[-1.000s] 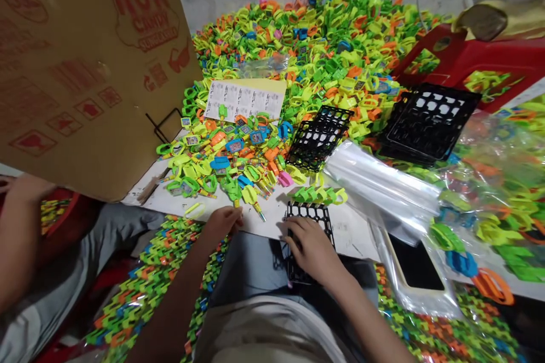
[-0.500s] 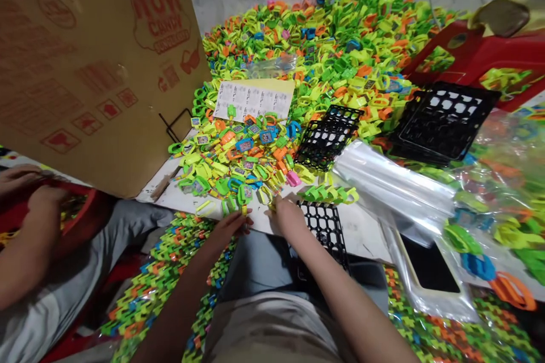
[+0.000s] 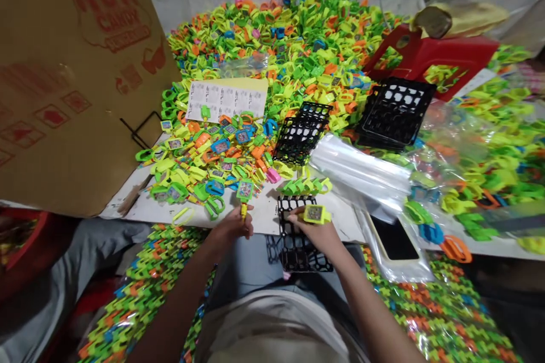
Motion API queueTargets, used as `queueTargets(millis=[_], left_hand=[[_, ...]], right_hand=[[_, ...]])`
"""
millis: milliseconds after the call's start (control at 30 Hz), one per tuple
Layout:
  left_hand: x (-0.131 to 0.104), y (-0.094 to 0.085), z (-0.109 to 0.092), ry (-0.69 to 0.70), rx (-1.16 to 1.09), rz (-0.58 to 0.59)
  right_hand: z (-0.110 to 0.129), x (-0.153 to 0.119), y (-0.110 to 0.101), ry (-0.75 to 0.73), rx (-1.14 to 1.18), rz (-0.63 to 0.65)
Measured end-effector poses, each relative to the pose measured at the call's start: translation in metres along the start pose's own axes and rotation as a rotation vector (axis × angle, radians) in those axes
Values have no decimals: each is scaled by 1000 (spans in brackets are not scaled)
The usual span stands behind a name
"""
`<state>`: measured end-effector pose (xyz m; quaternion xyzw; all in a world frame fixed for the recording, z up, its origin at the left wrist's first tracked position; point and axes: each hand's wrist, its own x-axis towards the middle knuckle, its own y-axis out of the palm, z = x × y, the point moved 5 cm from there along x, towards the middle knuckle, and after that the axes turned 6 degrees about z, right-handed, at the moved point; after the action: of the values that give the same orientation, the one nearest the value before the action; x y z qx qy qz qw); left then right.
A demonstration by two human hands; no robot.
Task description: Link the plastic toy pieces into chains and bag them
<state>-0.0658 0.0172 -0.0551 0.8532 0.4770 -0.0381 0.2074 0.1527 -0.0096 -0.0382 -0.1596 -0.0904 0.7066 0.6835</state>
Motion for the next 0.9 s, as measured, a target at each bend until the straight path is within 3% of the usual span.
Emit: queueTargets(millis=[100, 200, 567, 767, 900], left_hand=[[16, 28, 13, -7, -21, -31], [28, 42, 21, 16, 36, -92], [23, 28, 9, 86, 270, -304], [30, 46, -6, 171, 374, -288], [29, 53, -4, 229, 462, -263]], right_hand=[[-17, 6, -9, 57, 65, -34], [-24, 15, -4, 20, 56, -58], [-13, 32, 24, -51, -578, 38], [-9, 36, 33, -49, -577, 31], [-5, 34, 23, -39, -558, 39]])
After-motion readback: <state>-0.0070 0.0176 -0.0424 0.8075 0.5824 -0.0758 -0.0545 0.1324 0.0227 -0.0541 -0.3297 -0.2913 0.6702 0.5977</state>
